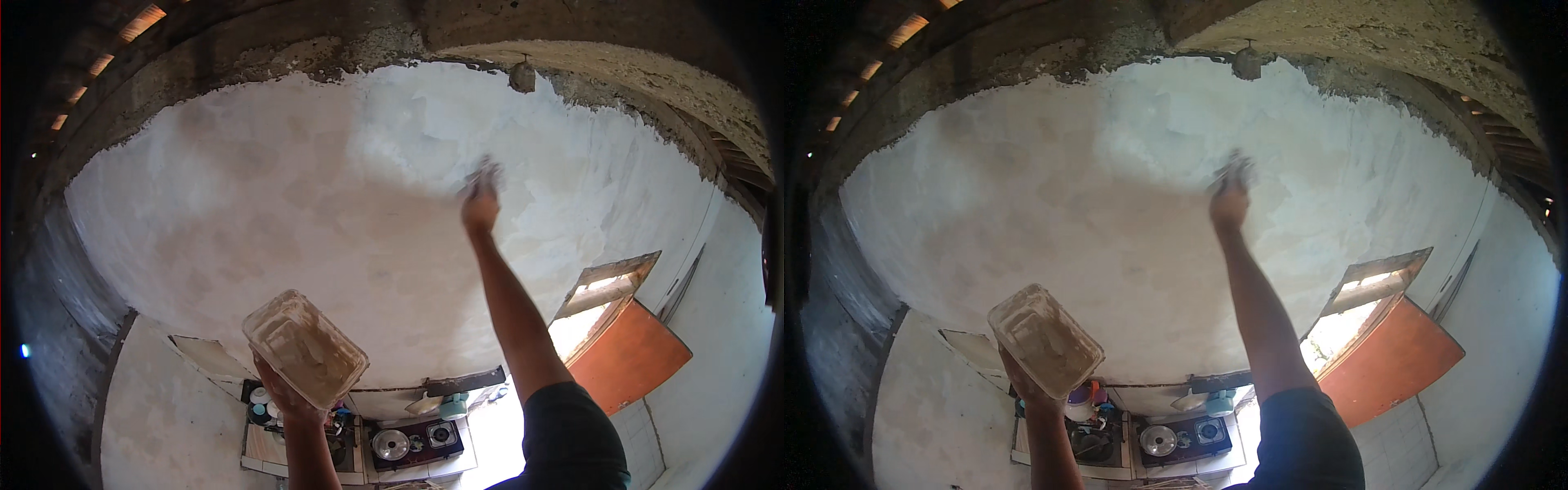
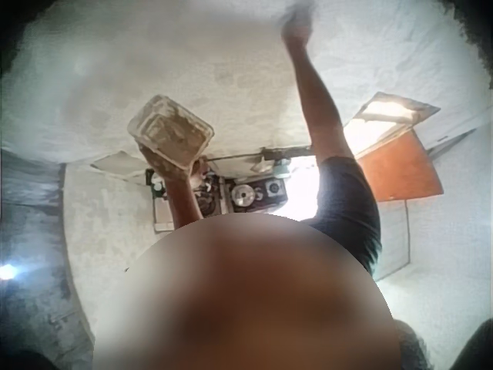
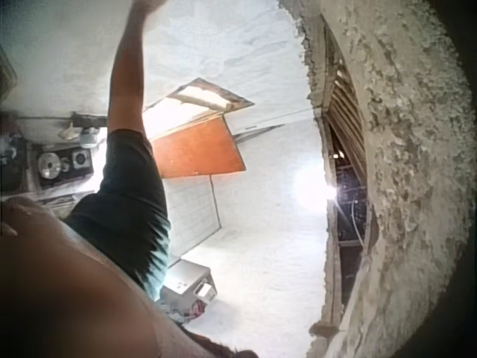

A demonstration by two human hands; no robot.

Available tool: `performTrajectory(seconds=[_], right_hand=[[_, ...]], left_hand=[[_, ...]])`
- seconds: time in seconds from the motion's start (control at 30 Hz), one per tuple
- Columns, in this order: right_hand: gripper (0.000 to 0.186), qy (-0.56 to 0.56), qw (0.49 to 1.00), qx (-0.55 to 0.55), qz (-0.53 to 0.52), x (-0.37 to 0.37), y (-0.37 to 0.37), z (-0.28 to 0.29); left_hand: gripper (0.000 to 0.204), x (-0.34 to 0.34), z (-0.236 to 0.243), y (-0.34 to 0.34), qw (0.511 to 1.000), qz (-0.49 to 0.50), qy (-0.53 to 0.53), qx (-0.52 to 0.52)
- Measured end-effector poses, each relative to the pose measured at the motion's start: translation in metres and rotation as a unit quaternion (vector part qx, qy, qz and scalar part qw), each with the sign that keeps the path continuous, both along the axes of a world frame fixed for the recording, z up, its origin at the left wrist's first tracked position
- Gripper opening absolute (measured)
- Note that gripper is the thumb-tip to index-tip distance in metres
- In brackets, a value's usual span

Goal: Applying plaster to a ceiling using a putty knife.

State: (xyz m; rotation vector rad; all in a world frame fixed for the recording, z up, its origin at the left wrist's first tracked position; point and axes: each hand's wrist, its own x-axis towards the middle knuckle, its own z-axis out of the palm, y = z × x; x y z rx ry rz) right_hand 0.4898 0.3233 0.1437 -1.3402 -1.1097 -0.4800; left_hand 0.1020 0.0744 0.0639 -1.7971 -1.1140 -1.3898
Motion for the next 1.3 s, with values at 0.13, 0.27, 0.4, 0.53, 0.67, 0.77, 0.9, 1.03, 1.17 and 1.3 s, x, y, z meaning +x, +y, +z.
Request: performTrajectory(seconds=[0.13,0.27,0.4,0.53,0.67,0.77,0.9,1.03,1.17,1.3], right_hand=[[0.051,-0.147,0.979,-0.079,0.120,-0.059,-0.025,-0.062],[0.046,-0.309,0.923,-0.184,0.136,-0.080,-0.070,-0.101],[0.020,0.292,0.829,-0.284,0.384,-0.085,-0.143,-0.107],[0.016,0.508,0.682,-0.153,0.503,-0.117,-0.249,-0.091],[0.019,0.576,0.611,-0.127,0.528,-0.143,-0.308,-0.092],[0.026,0.573,0.614,-0.115,0.531,-0.157,-0.333,-0.109],[0.028,0.497,0.648,-0.141,0.560,-0.174,-0.351,-0.110],[0.028,0.425,0.726,-0.202,0.502,-0.188,-0.362,-0.106],[0.028,0.401,0.752,-0.204,0.481,-0.204,-0.372,-0.115],[0.028,0.433,0.714,-0.177,0.522,-0.218,-0.381,-0.117]], left_hand=[[0.089,0.003,-0.012,-0.006,0.995,-0.039,-0.081,-0.035],[0.061,0.006,-0.016,-0.021,0.914,-0.150,-0.309,-0.216],[0.063,-0.004,-0.038,-0.045,0.528,-0.464,-0.653,-0.283],[0.064,-0.008,-0.052,-0.069,0.417,-0.487,-0.703,-0.309],[0.064,-0.007,-0.056,-0.086,0.549,-0.530,-0.586,-0.274],[0.061,-0.010,-0.054,-0.087,0.461,-0.513,-0.647,-0.324],[0.072,-0.009,-0.043,-0.107,0.545,-0.570,-0.559,-0.256],[0.071,-0.013,-0.028,-0.113,0.631,-0.553,-0.490,-0.238],[0.061,-0.010,-0.022,-0.120,0.462,-0.534,-0.627,-0.330],[0.063,-0.007,-0.021,-0.129,0.471,-0.529,-0.633,-0.312]])
